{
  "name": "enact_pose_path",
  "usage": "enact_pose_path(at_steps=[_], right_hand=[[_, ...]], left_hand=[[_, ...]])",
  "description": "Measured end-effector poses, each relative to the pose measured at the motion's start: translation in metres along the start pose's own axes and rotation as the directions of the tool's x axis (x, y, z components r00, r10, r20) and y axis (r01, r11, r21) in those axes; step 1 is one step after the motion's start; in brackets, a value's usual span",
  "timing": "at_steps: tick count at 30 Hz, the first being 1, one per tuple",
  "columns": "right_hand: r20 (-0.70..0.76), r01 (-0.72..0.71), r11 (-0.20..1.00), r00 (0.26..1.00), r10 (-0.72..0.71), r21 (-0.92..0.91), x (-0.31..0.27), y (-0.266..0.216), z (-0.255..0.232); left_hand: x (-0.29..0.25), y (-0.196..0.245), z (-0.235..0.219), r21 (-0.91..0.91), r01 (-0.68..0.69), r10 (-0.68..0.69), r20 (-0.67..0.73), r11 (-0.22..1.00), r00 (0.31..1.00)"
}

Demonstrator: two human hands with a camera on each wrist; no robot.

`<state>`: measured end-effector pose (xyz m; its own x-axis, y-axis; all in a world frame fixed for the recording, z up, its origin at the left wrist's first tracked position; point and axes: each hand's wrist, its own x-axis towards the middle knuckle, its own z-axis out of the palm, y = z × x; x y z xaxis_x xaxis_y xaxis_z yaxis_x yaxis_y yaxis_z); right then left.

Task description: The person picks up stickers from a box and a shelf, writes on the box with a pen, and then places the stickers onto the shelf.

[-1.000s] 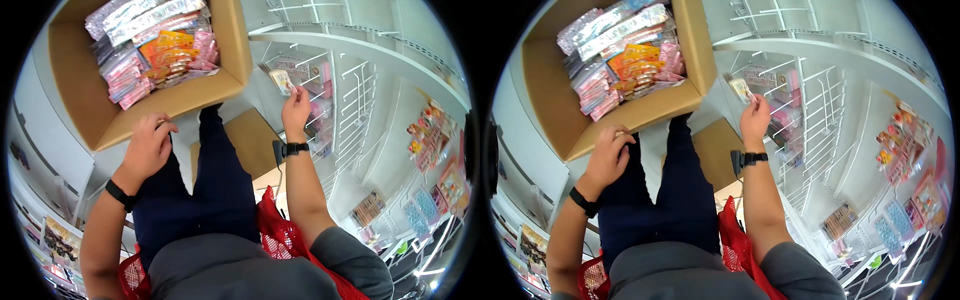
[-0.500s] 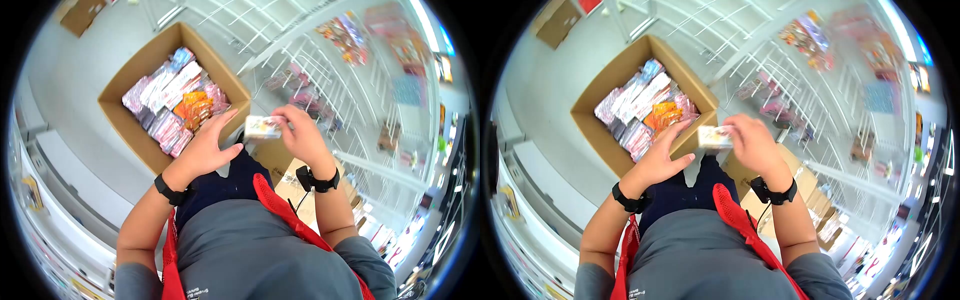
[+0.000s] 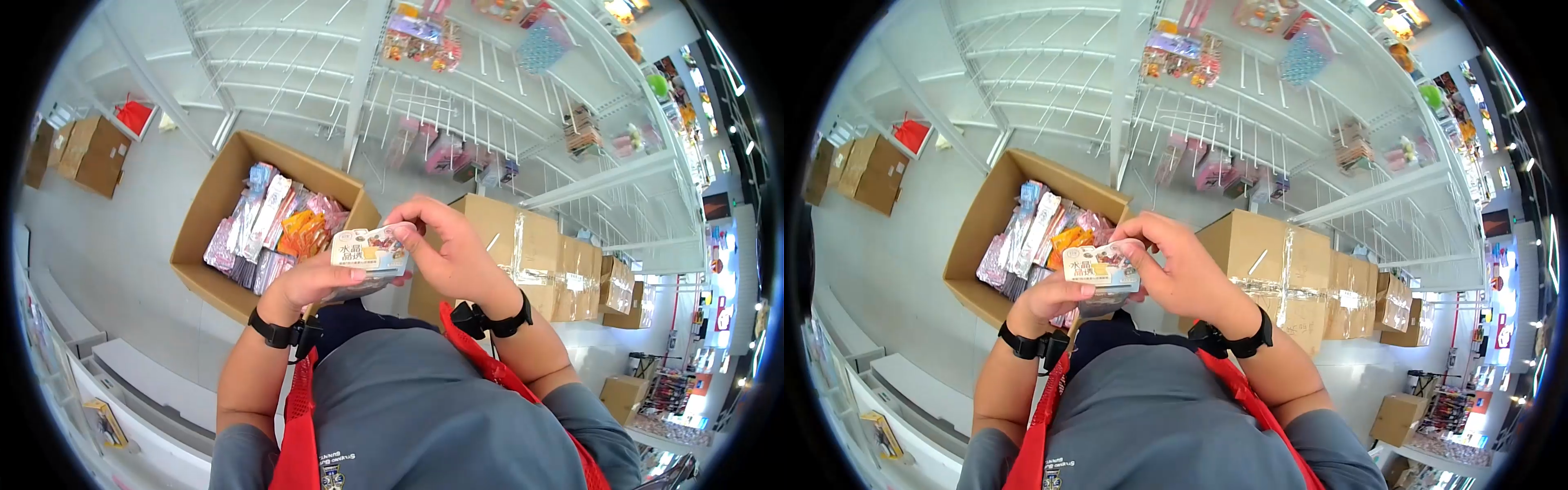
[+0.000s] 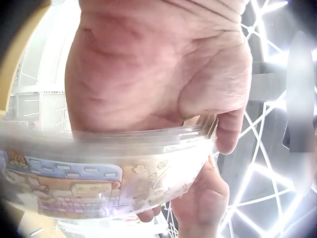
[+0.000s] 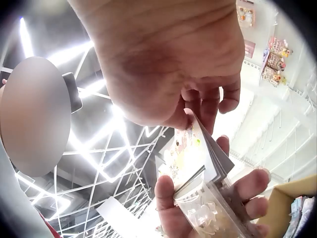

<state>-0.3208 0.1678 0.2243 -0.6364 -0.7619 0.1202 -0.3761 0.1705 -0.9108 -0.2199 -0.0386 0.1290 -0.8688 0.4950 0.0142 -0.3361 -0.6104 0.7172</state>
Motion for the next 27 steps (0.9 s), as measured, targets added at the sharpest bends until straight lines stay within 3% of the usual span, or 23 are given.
enact_pose_path(at_steps=[2,3,4,6,10,13,16,20,23,27], right_hand=[[-0.055,-0.016,0.999,0.998,0.018,0.039,-0.024,-0.004,0.001],[-0.088,-0.024,0.997,0.996,0.031,0.073,-0.037,-0.001,0.001],[-0.121,-0.032,0.994,0.992,0.045,0.108,-0.051,0.0,0.001],[-0.155,-0.05,0.987,0.985,0.074,0.155,-0.084,-0.002,0.0],[-0.244,-0.114,0.897,0.941,0.235,0.427,-0.158,-0.021,0.013],[-0.256,-0.069,0.977,0.959,0.121,0.203,-0.215,-0.024,0.021],[-0.22,-0.098,0.847,0.944,0.245,0.522,-0.257,-0.03,0.037],[-0.239,-0.035,0.784,0.943,0.232,0.62,-0.294,-0.049,0.044],[-0.252,-0.027,0.805,0.943,0.218,0.592,-0.313,-0.058,0.056],[-0.292,0.022,0.838,0.942,0.165,0.546,-0.316,-0.076,0.064]], left_hand=[[-0.001,-0.007,0.015,0.054,0.054,-0.056,0.032,0.997,0.998],[-0.003,-0.008,0.034,0.036,0.085,-0.084,-0.046,0.996,0.995],[-0.004,-0.014,0.047,0.14,0.09,-0.077,-0.092,0.986,0.993],[-0.008,-0.03,0.076,0.337,0.11,-0.05,-0.181,0.935,0.982],[-0.016,-0.066,0.137,0.366,0.015,0.07,-0.217,0.931,0.974],[-0.023,-0.1,0.163,0.485,-0.039,0.149,-0.191,0.874,0.97],[-0.033,-0.123,0.19,0.485,-0.069,0.172,-0.17,0.872,0.97],[-0.05,-0.147,0.215,0.422,-0.051,0.152,-0.21,0.905,0.966],[-0.068,-0.148,0.241,0.36,-0.022,0.124,-0.263,0.933,0.957],[-0.087,-0.136,0.265,0.042,-0.112,0.12,-0.27,0.993,0.955]])
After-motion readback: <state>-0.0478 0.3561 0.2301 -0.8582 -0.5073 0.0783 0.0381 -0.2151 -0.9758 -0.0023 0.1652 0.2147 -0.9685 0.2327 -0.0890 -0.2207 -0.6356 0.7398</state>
